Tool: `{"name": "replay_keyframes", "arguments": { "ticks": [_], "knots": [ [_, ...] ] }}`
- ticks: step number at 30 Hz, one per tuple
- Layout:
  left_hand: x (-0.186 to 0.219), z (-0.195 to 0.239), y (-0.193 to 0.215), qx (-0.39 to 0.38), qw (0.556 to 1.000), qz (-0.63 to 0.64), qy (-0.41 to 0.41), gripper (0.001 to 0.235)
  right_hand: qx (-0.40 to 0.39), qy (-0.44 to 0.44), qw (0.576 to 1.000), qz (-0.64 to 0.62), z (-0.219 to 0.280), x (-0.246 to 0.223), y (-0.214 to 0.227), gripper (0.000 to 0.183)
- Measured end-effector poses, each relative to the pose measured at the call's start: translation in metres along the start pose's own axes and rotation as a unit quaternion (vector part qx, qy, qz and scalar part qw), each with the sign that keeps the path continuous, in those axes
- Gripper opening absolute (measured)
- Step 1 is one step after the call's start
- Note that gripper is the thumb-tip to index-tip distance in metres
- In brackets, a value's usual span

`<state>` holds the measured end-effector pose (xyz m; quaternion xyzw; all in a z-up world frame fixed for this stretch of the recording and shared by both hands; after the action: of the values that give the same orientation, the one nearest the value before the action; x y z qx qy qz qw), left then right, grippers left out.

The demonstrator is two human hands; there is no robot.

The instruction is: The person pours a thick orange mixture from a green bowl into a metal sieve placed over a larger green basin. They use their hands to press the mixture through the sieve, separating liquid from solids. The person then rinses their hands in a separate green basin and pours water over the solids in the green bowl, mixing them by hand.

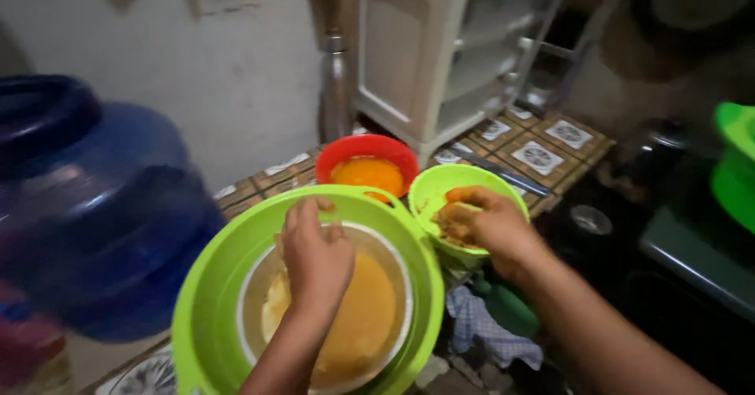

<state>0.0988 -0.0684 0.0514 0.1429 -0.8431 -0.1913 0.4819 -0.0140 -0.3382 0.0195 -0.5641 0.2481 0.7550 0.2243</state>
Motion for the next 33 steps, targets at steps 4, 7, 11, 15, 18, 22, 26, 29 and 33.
{"name": "replay_keyframes", "arguments": {
  "ticks": [4,7,11,15,18,22,26,29,33],
  "knots": [
    [0.053,-0.007,-0.035,-0.013,0.986,0.139,-0.087,0.04,0.05,0.0,0.972,-0.231,-0.018,-0.003,0.1,0.017],
    [0.097,-0.006,-0.074,-0.063,0.977,0.174,-0.103,0.032,0.105,-0.011,0.944,-0.312,-0.019,-0.005,0.171,0.012],
    [0.165,0.0,-0.135,-0.128,0.956,0.238,-0.118,0.026,0.152,0.006,0.936,-0.316,-0.001,-0.026,0.25,0.013],
    [0.256,0.018,-0.197,-0.152,0.918,0.307,-0.198,0.022,0.192,0.136,0.939,-0.251,0.03,-0.065,0.333,0.014],
    [0.316,0.04,-0.248,-0.223,0.902,0.316,-0.195,0.024,0.25,0.223,0.921,-0.198,0.06,-0.097,0.401,0.018],
    [0.392,0.072,-0.309,-0.262,0.863,0.345,-0.261,0.022,0.345,0.293,0.877,-0.162,0.111,-0.109,0.485,0.025],
    [0.464,0.117,-0.359,-0.244,0.807,0.351,-0.406,0.024,0.418,0.267,0.854,-0.16,0.144,-0.093,0.545,0.027],
    [0.507,0.155,-0.39,-0.279,0.771,0.314,-0.479,0.03,0.442,0.267,0.84,-0.164,0.165,-0.08,0.573,0.024],
    [0.546,0.188,-0.431,-0.354,0.747,0.128,-0.548,0.059,0.473,0.258,0.826,-0.166,0.186,-0.07,0.596,0.022]
  ]
}}
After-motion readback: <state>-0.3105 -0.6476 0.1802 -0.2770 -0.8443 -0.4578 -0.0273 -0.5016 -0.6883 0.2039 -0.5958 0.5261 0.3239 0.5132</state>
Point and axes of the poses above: each hand's wrist, its own z-axis away from the middle knuckle, its own y-axis out of the back of the hand, x = y × z, the point moved 5 cm from there along -z, towards the middle knuckle, and after that the axes turned 2 degrees about -y, right-handed, at the moved point
